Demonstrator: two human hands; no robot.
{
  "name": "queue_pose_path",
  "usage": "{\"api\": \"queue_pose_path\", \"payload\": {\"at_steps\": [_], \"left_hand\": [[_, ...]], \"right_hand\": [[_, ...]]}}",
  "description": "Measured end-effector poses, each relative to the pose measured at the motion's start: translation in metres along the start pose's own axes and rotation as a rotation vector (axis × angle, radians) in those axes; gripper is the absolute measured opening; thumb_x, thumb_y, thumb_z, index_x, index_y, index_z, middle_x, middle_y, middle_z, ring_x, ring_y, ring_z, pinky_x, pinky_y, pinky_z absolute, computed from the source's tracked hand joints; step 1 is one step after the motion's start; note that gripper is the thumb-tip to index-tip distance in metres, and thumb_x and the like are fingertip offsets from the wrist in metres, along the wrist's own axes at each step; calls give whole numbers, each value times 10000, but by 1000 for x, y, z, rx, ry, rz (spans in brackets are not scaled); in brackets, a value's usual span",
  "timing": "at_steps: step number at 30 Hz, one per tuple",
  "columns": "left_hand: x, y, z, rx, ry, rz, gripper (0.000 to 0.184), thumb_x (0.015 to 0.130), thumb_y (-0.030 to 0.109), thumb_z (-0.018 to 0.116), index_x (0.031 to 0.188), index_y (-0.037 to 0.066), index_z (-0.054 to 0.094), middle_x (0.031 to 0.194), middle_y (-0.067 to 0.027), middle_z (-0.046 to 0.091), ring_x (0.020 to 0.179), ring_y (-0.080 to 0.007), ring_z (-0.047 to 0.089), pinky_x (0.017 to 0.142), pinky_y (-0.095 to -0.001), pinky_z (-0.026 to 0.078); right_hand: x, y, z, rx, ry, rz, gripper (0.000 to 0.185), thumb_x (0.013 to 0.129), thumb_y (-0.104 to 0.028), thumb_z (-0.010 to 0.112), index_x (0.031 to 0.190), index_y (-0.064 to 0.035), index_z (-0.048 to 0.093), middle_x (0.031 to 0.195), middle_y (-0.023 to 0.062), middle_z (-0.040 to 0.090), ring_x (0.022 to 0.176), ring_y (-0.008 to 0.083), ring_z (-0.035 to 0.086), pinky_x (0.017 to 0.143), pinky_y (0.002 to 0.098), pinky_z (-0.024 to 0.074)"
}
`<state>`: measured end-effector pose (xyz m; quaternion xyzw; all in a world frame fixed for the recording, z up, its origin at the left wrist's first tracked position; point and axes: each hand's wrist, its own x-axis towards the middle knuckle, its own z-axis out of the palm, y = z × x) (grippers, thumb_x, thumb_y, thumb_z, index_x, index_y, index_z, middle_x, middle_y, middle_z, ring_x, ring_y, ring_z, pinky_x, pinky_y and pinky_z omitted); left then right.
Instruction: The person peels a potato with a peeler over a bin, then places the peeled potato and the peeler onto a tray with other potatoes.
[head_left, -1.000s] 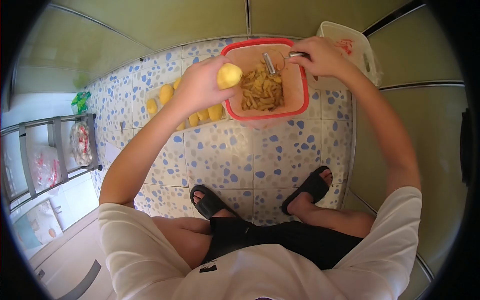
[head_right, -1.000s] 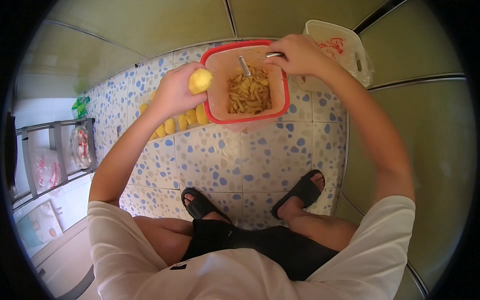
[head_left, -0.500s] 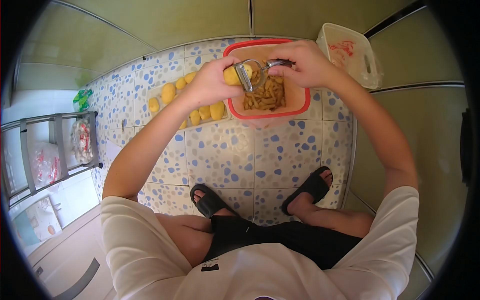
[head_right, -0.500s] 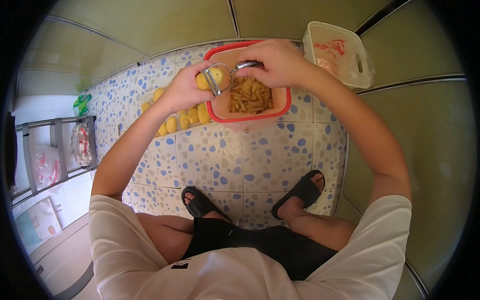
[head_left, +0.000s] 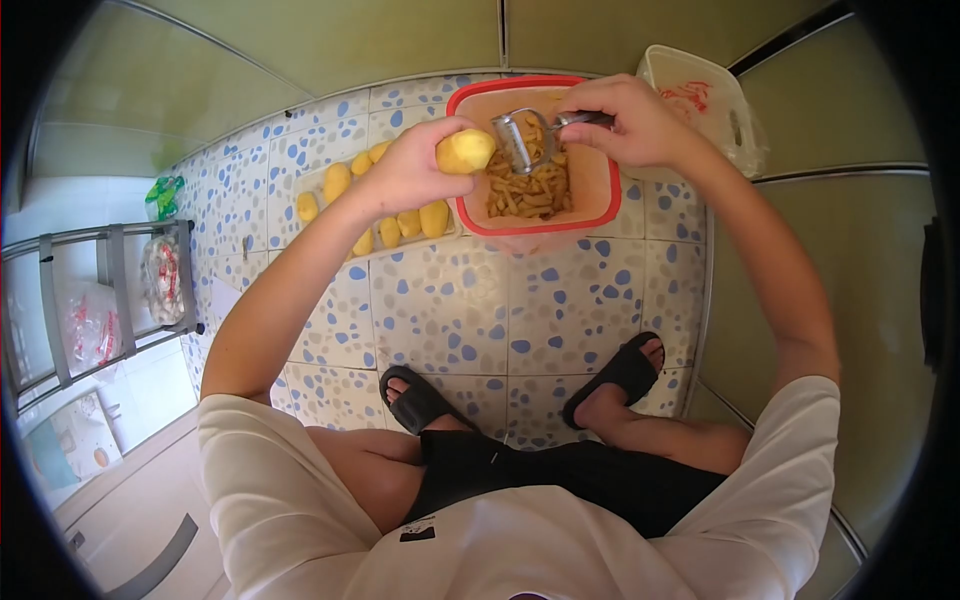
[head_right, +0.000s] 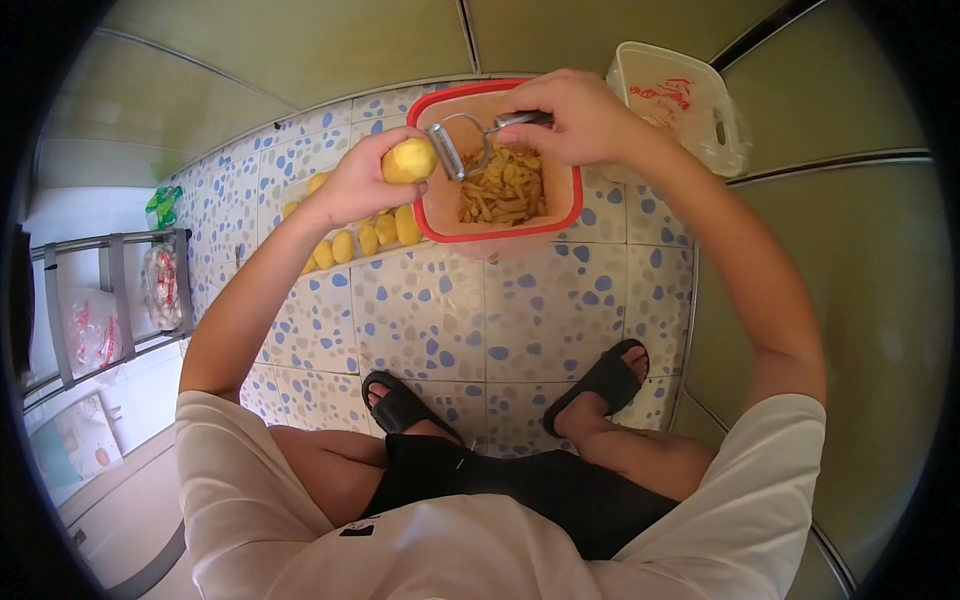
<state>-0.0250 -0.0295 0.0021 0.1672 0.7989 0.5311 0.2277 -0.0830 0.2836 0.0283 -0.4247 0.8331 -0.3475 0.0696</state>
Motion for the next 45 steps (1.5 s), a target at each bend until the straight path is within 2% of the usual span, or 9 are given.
{"api": "queue_pose_path", "payload": {"at_steps": [5, 11, 14, 17, 26, 32, 35, 41, 45], "left_hand": [[4, 0, 8, 75, 19, 22, 443, 823, 24, 703, 1259, 39, 631, 1080, -18, 674, 962, -106, 621, 867, -284, 529], [-3, 0, 0, 52, -52, -11, 457, 826, 17, 686, 1278, 49, 625, 1093, -9, 660, 944, -97, 621, 810, -262, 533], [-9, 17, -8, 44, -23, -52, 429, 851, 14, 700, 1270, 65, 623, 1115, -8, 659, 965, -104, 632, 812, -277, 545], [-2, 4, -10, -67, -28, -45, 441, 861, -10, 715, 1277, 85, 599, 1129, -8, 667, 985, -104, 652, 778, -269, 544], [5, 9, 4, -512, -5, -211, 470, 1075, 553, 470, 1263, 131, 558, 932, -83, 701, 707, -115, 671, 483, -216, 400], [3, 11, 7, -553, -29, -351, 570, 1083, 606, 424, 1213, 77, 592, 881, -76, 689, 545, -130, 633, 344, -205, 311], [0, 6, 1, -635, -58, -361, 605, 1080, 630, 408, 1163, 67, 613, 873, -71, 689, 623, -142, 679, 354, -220, 358], [6, 12, 9, -808, 31, -393, 571, 1076, 630, 422, 1130, 99, 625, 849, -63, 684, 744, -121, 694, 407, -204, 391], [11, 10, 9, -688, 39, -396, 503, 1081, 602, 443, 1180, 133, 598, 820, -62, 656, 610, -89, 599, 417, -192, 345]], "right_hand": [[11, -22, 10, -139, -47, 5, 223, 901, -219, 787, 1054, -62, 744, 884, 102, 726, 765, 288, 685, 672, 391, 524], [4, 10, -1, -433, -57, 12, 228, 911, -262, 763, 1039, -74, 751, 910, 95, 741, 753, 310, 677, 678, 401, 526], [-11, 27, -13, -273, -74, 257, 216, 935, -261, 735, 1050, -79, 754, 924, 95, 747, 773, 310, 688, 688, 399, 535], [-10, 19, -6, -209, -31, 117, 295, 928, -357, 761, 1063, -95, 772, 898, 104, 746, 769, 305, 697, 692, 422, 540], [2, 1, 8, -29, 38, -1, 295, 906, -334, 792, 1103, -116, 762, 922, 91, 745, 763, 293, 695, 687, 395, 533], [7, 5, 3, -83, 29, -1, 269, 914, -331, 780, 1077, -118, 768, 948, 89, 757, 809, 299, 711, 714, 399, 546], [-3, 29, -9, -190, 59, 194, 252, 921, -314, 771, 1078, -117, 772, 953, 95, 759, 818, 301, 715, 719, 401, 551], [-3, 15, 3, -11, 80, 0, 257, 917, -321, 777, 1076, -120, 762, 915, 75, 750, 788, 278, 708, 697, 393, 545], [3, -6, 10, -105, 54, -14, 251, 914, -333, 779, 1059, -130, 759, 878, 65, 734, 764, 260, 699, 674, 392, 533]]}}
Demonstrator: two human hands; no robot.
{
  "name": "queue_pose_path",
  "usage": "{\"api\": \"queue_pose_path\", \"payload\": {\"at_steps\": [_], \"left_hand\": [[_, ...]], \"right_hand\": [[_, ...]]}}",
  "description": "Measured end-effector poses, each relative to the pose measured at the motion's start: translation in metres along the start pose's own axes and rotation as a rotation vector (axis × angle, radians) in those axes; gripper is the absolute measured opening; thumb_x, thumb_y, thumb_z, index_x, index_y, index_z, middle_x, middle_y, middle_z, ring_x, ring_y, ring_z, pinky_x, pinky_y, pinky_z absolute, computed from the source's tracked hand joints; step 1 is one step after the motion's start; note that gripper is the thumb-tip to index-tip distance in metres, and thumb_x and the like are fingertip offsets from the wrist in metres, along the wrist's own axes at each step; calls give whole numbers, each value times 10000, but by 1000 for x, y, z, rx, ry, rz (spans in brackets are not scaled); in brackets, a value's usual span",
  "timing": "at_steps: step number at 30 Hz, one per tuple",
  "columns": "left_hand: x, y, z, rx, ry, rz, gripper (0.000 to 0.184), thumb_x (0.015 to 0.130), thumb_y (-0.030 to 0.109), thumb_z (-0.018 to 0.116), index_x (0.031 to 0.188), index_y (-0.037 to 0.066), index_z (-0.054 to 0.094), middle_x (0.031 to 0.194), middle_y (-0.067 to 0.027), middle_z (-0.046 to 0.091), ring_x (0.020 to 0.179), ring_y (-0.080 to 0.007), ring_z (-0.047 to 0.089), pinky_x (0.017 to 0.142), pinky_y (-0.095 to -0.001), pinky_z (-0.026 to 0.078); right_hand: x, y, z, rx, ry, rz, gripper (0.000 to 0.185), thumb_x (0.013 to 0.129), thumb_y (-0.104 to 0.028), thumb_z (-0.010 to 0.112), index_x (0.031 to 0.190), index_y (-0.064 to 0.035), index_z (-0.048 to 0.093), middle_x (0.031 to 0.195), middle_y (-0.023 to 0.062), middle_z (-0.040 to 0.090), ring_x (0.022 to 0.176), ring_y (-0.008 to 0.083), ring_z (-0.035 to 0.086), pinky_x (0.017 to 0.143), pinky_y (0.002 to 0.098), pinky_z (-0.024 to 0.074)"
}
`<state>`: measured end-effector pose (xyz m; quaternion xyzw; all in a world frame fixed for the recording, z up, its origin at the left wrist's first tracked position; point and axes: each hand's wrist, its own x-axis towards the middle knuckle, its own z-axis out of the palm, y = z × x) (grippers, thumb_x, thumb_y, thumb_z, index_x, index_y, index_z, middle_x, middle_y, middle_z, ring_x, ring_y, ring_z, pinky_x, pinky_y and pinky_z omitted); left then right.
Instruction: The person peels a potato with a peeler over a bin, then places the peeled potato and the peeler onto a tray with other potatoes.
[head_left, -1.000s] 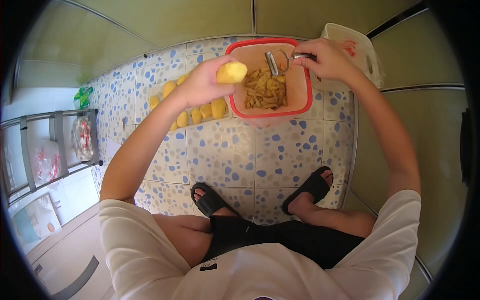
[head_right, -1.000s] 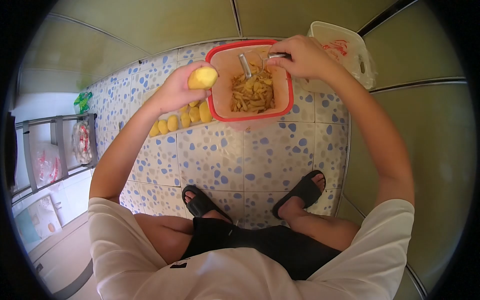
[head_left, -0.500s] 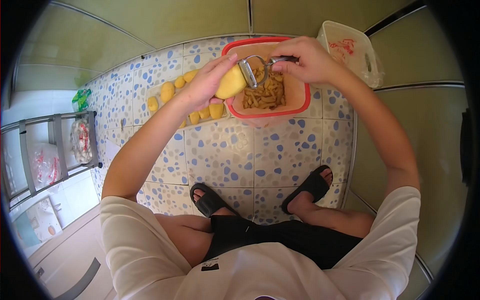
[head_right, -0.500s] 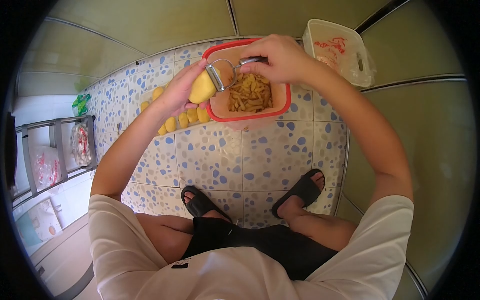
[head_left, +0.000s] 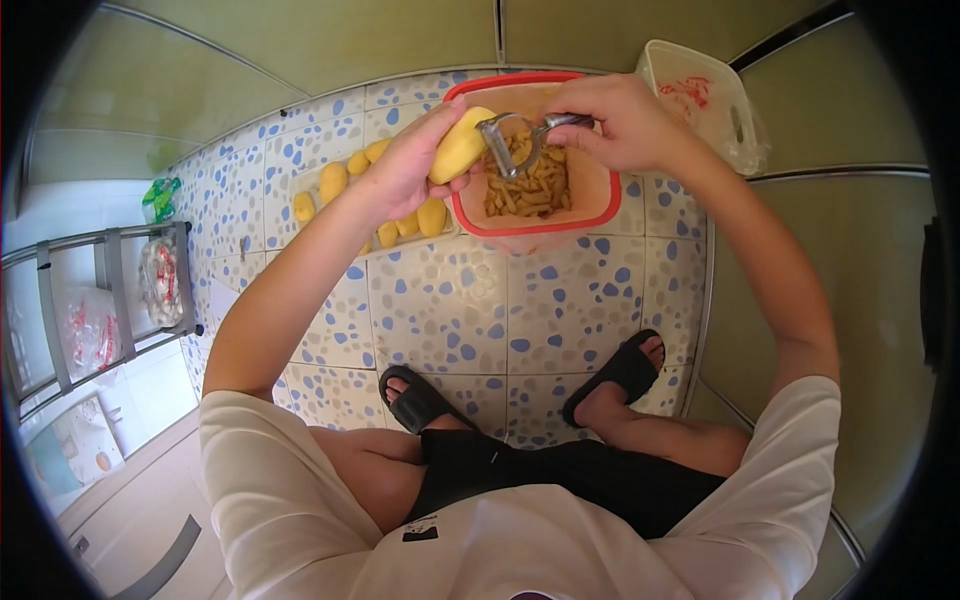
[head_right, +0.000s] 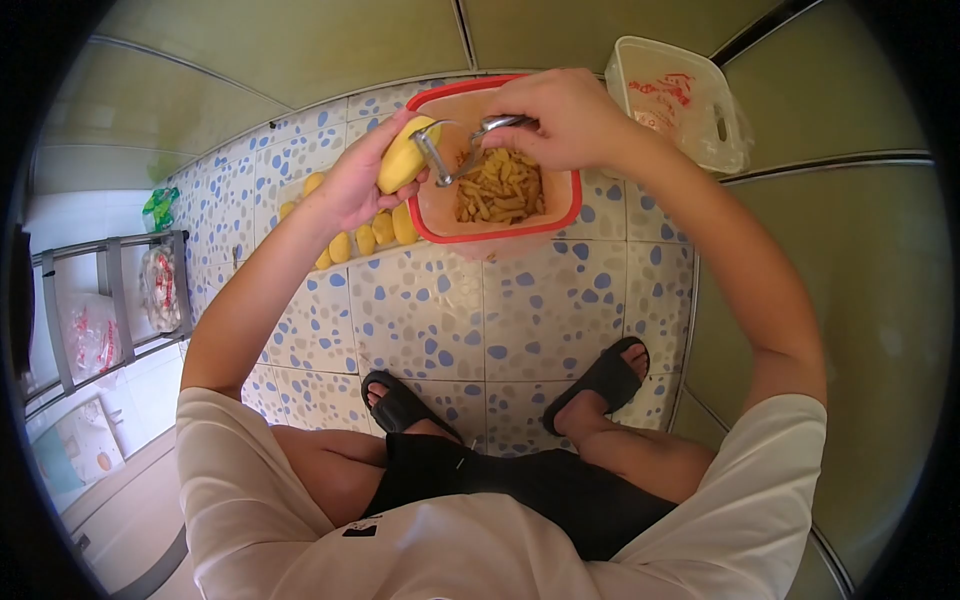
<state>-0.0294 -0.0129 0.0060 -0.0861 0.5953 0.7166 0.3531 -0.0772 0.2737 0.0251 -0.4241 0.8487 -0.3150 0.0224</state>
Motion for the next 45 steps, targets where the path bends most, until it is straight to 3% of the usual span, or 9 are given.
{"api": "queue_pose_path", "payload": {"at_steps": [8, 11, 14, 17, 26, 35, 38, 41, 45], "left_hand": [[-3, 0, -10, 8, -16, 9, 420, 1092, 522, 485, 1217, 127, 548, 768, -77, 623, 458, -72, 457, 380, -202, 274], [-14, 7, -7, 63, -14, 13, 438, 1086, 530, 486, 1186, 110, 559, 764, -76, 621, 457, -76, 458, 374, -204, 272], [-4, -1, -23, -83, -32, -60, 446, 1078, 530, 492, 1152, 99, 578, 793, -73, 633, 463, -88, 463, 374, -205, 273], [-1, -2, -19, -164, -51, -30, 437, 1071, 526, 497, 1118, 105, 605, 831, -63, 647, 476, -97, 483, 380, -208, 287], [-1, -2, -2, -78, 27, -98, 410, 1069, 502, 509, 1084, 107, 617, 826, -63, 640, 463, -87, 453, 390, -212, 281], [-3, -4, -20, -200, -63, -98, 384, 1086, 454, 480, 1096, 89, 599, 823, -66, 621, 471, -89, 457, 388, -218, 280], [1, -4, -12, -168, -8, -92, 366, 1092, 427, 459, 1110, 93, 607, 836, -65, 626, 484, -97, 475, 394, -220, 289], [-1, 1, 4, 5, 102, -88, 373, 1106, 428, 426, 1113, 106, 614, 844, -54, 638, 492, -86, 498, 390, -209, 297], [-3, -5, 14, 158, 246, 60, 343, 1108, 394, 413, 1183, 128, 616, 838, -52, 640, 504, -87, 507, 392, -212, 286]], "right_hand": [[5, 20, 0, -193, 58, -53, 281, 922, -378, 754, 1071, -140, 773, 898, 85, 753, 793, 319, 707, 702, 421, 544], [-5, 54, -21, -168, -13, 242, 229, 928, -250, 758, 1019, -40, 744, 914, 121, 736, 798, 324, 692, 707, 378, 545], [-11, 41, -18, -71, -38, 116, 310, 939, -368, 736, 1090, -100, 769, 892, 112, 750, 806, 330, 708, 702, 432, 544], [-4, 27, -10, -83, -31, 67, 240, 945, -263, 749, 1050, -48, 737, 894, 119, 730, 780, 306, 690, 687, 371, 534], [13, -14, 6, -172, -98, 64, 273, 920, -395, 742, 1054, -158, 761, 850, 63, 727, 807, 319, 695, 688, 435, 531], [-6, 24, -12, -192, -4, 69, 244, 928, -356, 730, 1077, -165, 767, 901, 68, 743, 844, 320, 706, 708, 437, 538], [4, -2, -2, -152, -98, 95, 247, 929, -358, 732, 1096, -181, 776, 916, 75, 752, 863, 323, 712, 725, 437, 544], [14, -28, 0, -173, -56, -2, 259, 921, -309, 758, 1049, -84, 748, 896, 102, 728, 812, 306, 702, 699, 421, 539], [18, -5, 0, -208, -142, 118, 283, 943, -403, 716, 1103, -181, 788, 900, 97, 752, 856, 318, 715, 732, 450, 550]]}}
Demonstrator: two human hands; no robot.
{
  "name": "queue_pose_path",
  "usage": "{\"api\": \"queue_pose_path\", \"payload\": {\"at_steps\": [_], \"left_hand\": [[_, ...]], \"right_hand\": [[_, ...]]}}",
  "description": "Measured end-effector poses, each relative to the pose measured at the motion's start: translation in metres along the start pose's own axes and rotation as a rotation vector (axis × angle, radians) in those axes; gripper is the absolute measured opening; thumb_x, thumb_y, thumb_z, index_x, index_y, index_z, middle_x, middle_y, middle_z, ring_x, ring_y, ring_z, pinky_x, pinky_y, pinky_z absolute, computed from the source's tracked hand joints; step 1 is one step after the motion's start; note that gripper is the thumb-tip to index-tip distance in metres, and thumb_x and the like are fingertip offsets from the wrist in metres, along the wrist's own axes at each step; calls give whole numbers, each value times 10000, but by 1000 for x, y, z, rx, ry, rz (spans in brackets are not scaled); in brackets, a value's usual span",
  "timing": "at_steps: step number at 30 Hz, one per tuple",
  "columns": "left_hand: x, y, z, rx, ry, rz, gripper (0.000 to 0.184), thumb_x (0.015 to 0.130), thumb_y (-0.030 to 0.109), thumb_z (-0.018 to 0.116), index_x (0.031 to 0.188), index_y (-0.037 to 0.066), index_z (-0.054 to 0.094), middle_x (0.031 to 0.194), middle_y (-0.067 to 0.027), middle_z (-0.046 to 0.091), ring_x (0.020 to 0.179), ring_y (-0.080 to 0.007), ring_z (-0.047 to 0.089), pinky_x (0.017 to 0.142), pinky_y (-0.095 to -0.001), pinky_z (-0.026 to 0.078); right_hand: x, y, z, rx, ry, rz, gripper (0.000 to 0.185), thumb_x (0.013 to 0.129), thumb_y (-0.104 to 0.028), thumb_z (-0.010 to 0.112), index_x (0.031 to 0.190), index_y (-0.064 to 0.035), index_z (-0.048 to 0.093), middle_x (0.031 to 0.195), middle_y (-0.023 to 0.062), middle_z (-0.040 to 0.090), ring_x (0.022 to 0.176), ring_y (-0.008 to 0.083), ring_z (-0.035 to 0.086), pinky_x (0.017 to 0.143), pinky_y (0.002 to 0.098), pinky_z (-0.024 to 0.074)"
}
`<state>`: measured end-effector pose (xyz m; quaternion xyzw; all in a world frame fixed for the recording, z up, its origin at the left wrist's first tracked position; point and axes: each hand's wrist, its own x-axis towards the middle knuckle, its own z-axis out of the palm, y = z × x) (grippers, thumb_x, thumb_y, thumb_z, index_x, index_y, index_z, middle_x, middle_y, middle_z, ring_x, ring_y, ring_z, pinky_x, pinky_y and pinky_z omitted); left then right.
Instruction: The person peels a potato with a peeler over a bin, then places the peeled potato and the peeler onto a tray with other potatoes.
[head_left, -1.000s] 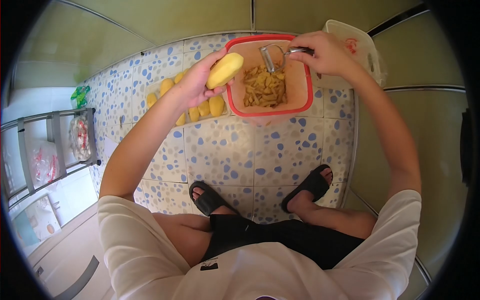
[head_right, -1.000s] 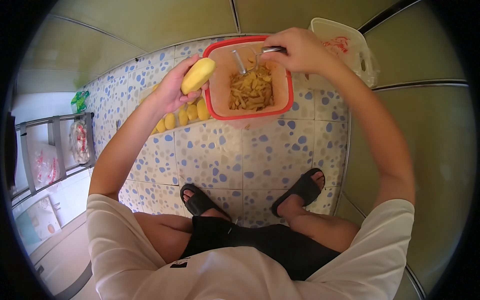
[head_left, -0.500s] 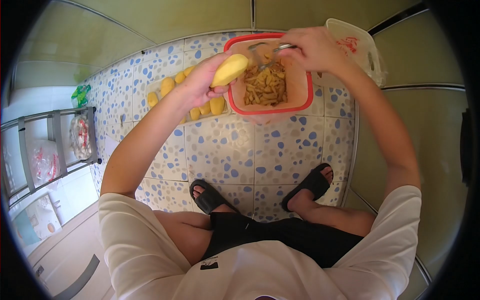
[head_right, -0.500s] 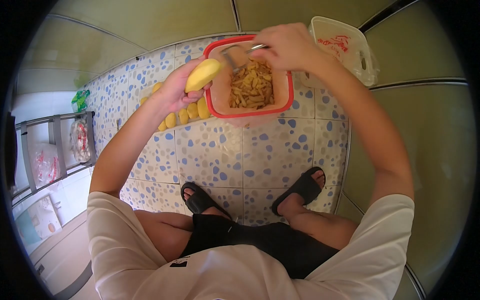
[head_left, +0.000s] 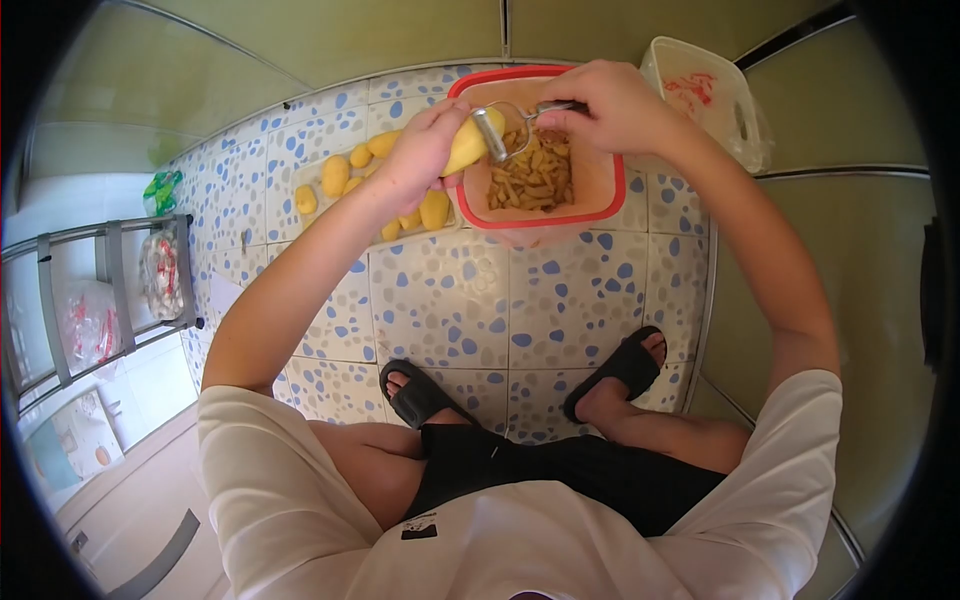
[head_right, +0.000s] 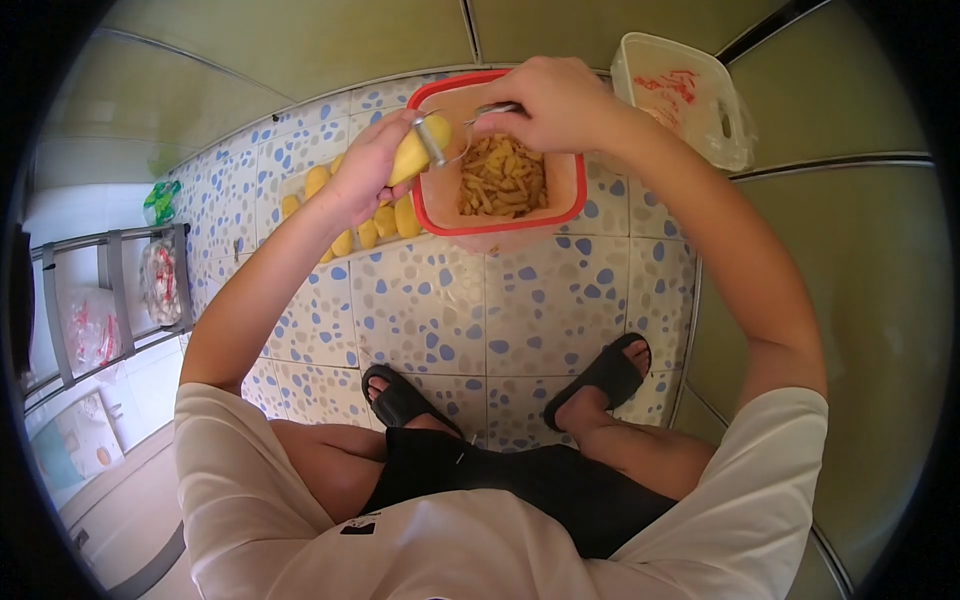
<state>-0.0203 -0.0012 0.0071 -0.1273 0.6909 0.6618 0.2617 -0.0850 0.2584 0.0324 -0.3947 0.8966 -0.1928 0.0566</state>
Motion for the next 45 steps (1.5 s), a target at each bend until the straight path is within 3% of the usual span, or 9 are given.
{"api": "queue_pose_path", "payload": {"at_steps": [5, 8, 11, 14, 23, 29, 35, 38, 45], "left_hand": [[-5, 3, -12, -87, -25, -35, 386, 1093, 439, 470, 1264, 113, 587, 851, -40, 628, 490, -99, 491, 406, -219, 305], [2, 3, -21, -283, -209, -167, 414, 1061, 501, 515, 1206, 123, 597, 852, -42, 627, 495, -99, 498, 408, -204, 301], [6, 2, -14, -333, -230, -206, 438, 1030, 544, 552, 1150, 127, 610, 858, -52, 641, 494, -94, 501, 400, -194, 291], [9, 0, -10, -358, -300, -180, 415, 1034, 520, 549, 1124, 122, 627, 863, -54, 656, 497, -88, 503, 391, -185, 282], [11, -15, -15, -379, -334, -194, 393, 1040, 488, 535, 1097, 112, 637, 900, -43, 667, 498, -75, 488, 367, -184, 247], [-5, 2, -12, -403, -130, -208, 416, 1065, 440, 486, 1181, 71, 637, 932, -100, 698, 531, -138, 575, 409, -214, 416], [3, 4, -8, -315, -231, -127, 495, 1073, 477, 418, 1274, 81, 638, 948, -99, 716, 602, -153, 620, 499, -239, 505], [12, -2, -7, -252, -228, -148, 485, 1080, 476, 408, 1246, 81, 634, 943, -85, 713, 590, -145, 606, 492, -239, 477], [2, -1, -3, -171, -153, -192, 445, 1086, 455, 401, 1221, 84, 607, 925, -85, 700, 557, -125, 552, 404, -238, 321]], "right_hand": [[-13, 30, -11, 37, -37, 197, 279, 944, -400, 713, 1065, -161, 793, 903, 103, 751, 826, 315, 716, 710, 447, 548], [-17, 25, 5, 1, 127, -61, 284, 938, -404, 720, 1088, -171, 783, 930, 85, 757, 817, 300, 717, 698, 435, 546], [-15, -8, 2, 44, 71, -29, 296, 931, -410, 727, 1129, -195, 769, 968, 53, 767, 844, 287, 722, 689, 425, 549], [-13, -26, 6, -45, 203, -196, 242, 912, -350, 760, 1021, -135, 754, 835, 45, 714, 747, 276, 690, 620, 403, 510], [-11, -25, 2, -30, 147, -111, 253, 911, -347, 756, 1033, -126, 750, 849, 62, 721, 763, 307, 686, 646, 413, 519], [-28, 56, -1, -82, 92, 143, 283, 956, -414, 696, 1039, -153, 769, 939, 75, 757, 870, 311, 717, 710, 435, 549], [-22, -8, -6, 2, 129, 1, 271, 952, -404, 701, 1073, -169, 764, 931, 64, 753, 867, 300, 716, 701, 436, 544], [-16, -17, 6, -58, 164, -124, 246, 948, -339, 724, 1012, -102, 739, 854, 64, 716, 737, 299, 678, 631, 411, 510], [-13, -19, 4, -34, 190, -131, 241, 936, -326, 735, 1010, -97, 744, 871, 72, 723, 755, 306, 683, 651, 413, 522]]}}
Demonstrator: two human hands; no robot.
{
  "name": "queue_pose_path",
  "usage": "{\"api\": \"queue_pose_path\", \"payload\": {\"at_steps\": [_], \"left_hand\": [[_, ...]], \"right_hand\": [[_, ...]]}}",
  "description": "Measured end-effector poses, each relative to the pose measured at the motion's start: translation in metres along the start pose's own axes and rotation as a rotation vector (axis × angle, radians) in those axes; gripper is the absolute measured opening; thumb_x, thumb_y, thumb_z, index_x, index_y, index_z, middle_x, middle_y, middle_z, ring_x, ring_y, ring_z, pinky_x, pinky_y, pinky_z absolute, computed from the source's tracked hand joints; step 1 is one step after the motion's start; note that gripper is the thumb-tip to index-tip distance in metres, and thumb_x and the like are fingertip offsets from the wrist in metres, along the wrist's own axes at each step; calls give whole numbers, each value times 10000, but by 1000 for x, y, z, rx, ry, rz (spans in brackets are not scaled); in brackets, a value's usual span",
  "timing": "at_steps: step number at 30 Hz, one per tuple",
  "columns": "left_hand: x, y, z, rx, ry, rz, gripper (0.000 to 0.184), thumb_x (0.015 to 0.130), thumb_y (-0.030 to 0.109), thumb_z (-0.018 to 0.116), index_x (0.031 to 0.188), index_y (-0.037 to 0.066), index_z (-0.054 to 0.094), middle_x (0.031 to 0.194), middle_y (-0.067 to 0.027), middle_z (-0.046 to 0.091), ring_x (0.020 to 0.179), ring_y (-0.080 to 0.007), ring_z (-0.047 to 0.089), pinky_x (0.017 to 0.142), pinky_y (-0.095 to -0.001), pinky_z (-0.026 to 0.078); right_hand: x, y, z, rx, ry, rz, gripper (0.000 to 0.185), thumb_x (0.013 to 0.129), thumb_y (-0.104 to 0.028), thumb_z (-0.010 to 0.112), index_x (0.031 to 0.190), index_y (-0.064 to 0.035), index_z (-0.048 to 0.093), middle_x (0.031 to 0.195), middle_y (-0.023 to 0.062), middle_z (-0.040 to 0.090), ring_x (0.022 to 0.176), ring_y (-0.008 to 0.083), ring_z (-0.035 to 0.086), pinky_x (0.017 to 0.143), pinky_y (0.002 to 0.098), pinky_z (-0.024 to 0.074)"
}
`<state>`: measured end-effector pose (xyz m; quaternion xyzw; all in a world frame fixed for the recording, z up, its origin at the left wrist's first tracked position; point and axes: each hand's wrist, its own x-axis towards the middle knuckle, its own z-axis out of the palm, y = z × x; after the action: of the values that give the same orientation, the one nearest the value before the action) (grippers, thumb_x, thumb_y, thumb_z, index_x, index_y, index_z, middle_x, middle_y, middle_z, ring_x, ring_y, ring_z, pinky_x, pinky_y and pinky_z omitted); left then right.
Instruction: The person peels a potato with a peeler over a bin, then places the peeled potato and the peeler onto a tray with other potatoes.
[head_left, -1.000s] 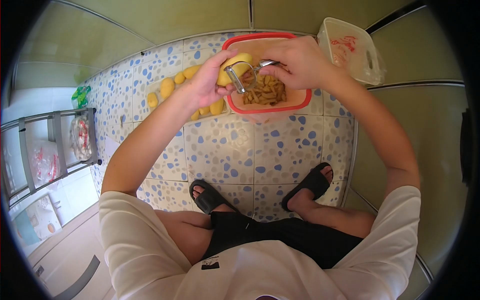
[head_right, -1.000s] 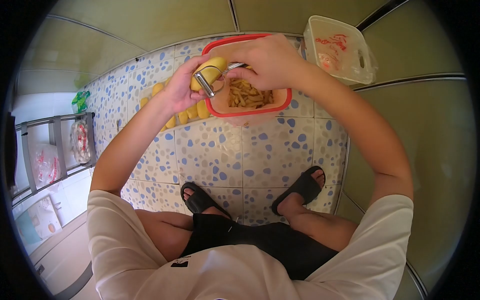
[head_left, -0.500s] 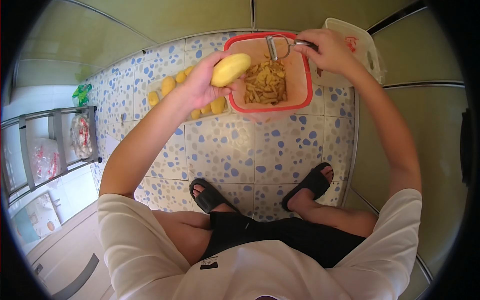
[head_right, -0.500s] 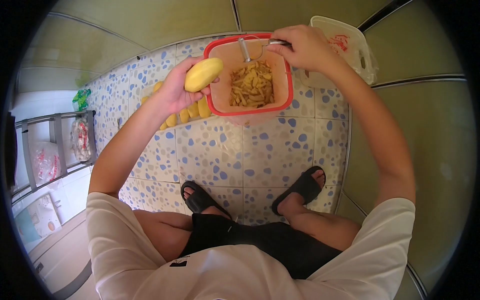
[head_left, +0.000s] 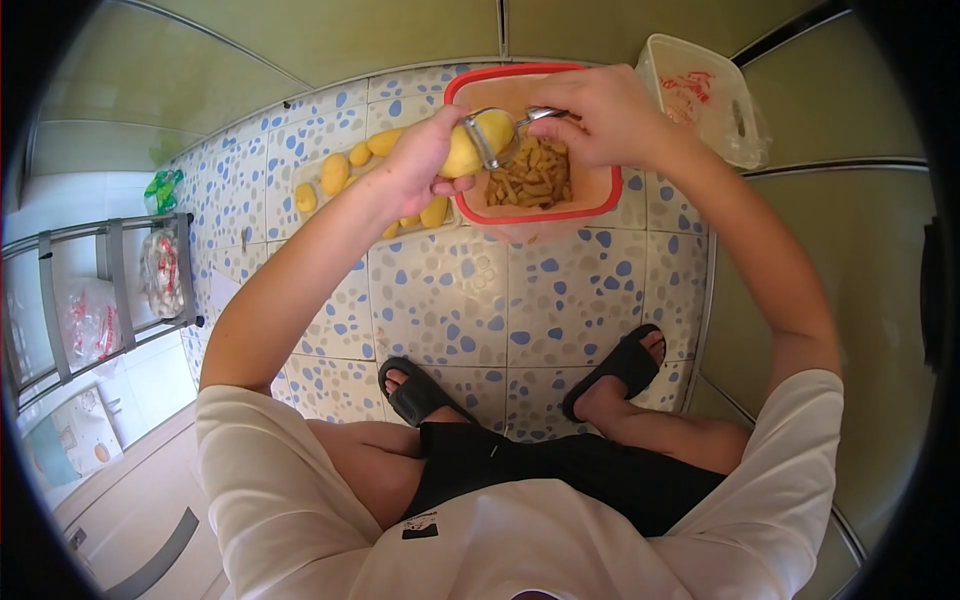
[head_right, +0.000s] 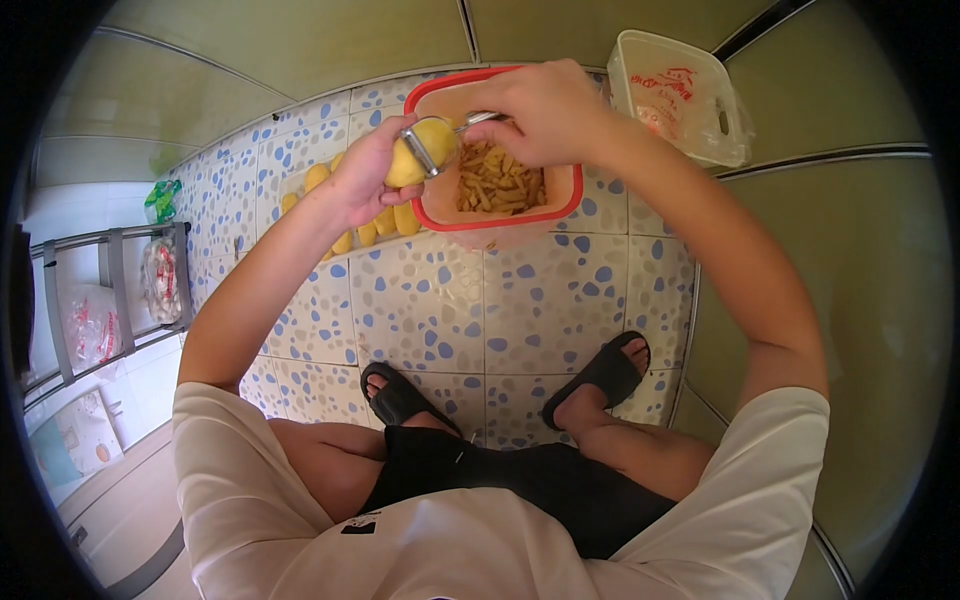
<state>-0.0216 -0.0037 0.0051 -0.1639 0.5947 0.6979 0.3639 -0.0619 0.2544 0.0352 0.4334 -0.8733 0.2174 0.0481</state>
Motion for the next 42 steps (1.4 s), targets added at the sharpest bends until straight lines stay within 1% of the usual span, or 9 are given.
{"api": "queue_pose_path", "payload": {"at_steps": [5, 14, 20, 23, 26, 32, 35, 38, 42], "left_hand": [[-9, 5, -9, 33, -6, 41, 446, 1098, 441, 376, 1244, 73, 581, 924, -104, 701, 560, -125, 540, 409, -232, 306], [-1, 8, 1, -28, -59, 49, 434, 1108, 385, 314, 1228, 80, 598, 859, -100, 679, 553, -119, 511, 434, -228, 306], [-7, 13, -6, -40, -109, 2, 454, 1087, 455, 357, 1148, 82, 607, 823, -132, 655, 485, -108, 450, 380, -222, 245], [-7, 11, -15, -42, -209, 5, 455, 1084, 458, 360, 1132, 78, 605, 800, -138, 657, 471, -99, 434, 379, -220, 254], [-4, 11, -12, 12, -121, -5, 450, 1084, 441, 357, 1131, 68, 605, 793, -145, 663, 463, -103, 431, 375, -225, 262], [3, 8, -10, 113, -160, -6, 420, 1082, 405, 341, 1184, 94, 606, 816, -134, 667, 476, -112, 455, 399, -227, 305], [0, 6, 8, 326, 171, 196, 412, 1086, 392, 332, 1267, 130, 593, 830, -108, 670, 502, -104, 465, 446, -235, 354], [3, 4, -11, 520, 140, 412, 416, 1091, 392, 332, 1321, 144, 574, 863, -88, 676, 535, -99, 490, 487, -248, 393], [-5, 21, -15, 319, -39, 168, 439, 1103, 446, 338, 1285, 138, 593, 914, -102, 692, 538, -109, 514, 483, -239, 401]], "right_hand": [[-21, 86, -4, -159, -45, 63, 260, 925, -293, 751, 1033, -57, 746, 909, 112, 733, 760, 323, 681, 681, 407, 537], [-5, 3, -9, 32, -105, 45, 249, 930, -365, 728, 1066, -161, 772, 946, 56, 760, 852, 313, 709, 725, 435, 552], [-11, 42, -4, 103, -99, 87, 263, 930, -379, 732, 1082, -169, 774, 926, 81, 754, 842, 303, 714, 726, 438, 551], [-17, 72, 1, -105, -159, 231, 291, 934, -390, 732, 1099, -153, 773, 910, 97, 750, 814, 306, 706, 721, 432, 546], [-14, 55, -9, 178, -152, 320, 302, 945, -393, 724, 1098, -138, 773, 871, 102, 743, 793, 311, 698, 715, 428, 539], [2, 27, 1, 179, -189, 82, 272, 983, -293, 712, 1100, -48, 738, 868, 126, 718, 697, 273, 667, 644, 367, 525], [7, 24, -13, 254, -379, 289, 269, 999, -308, 691, 1090, -61, 748, 869, 122, 724, 691, 262, 687, 636, 378, 540], [5, 41, -23, -135, -531, 421, 276, 1019, -337, 651, 1077, -89, 756, 860, 118, 726, 715, 246, 714, 629, 404, 552], [-10, 50, -10, -121, -247, 418, 351, 968, -437, 673, 1036, -107, 771, 900, 93, 750, 856, 330, 722, 737, 461, 558]]}}
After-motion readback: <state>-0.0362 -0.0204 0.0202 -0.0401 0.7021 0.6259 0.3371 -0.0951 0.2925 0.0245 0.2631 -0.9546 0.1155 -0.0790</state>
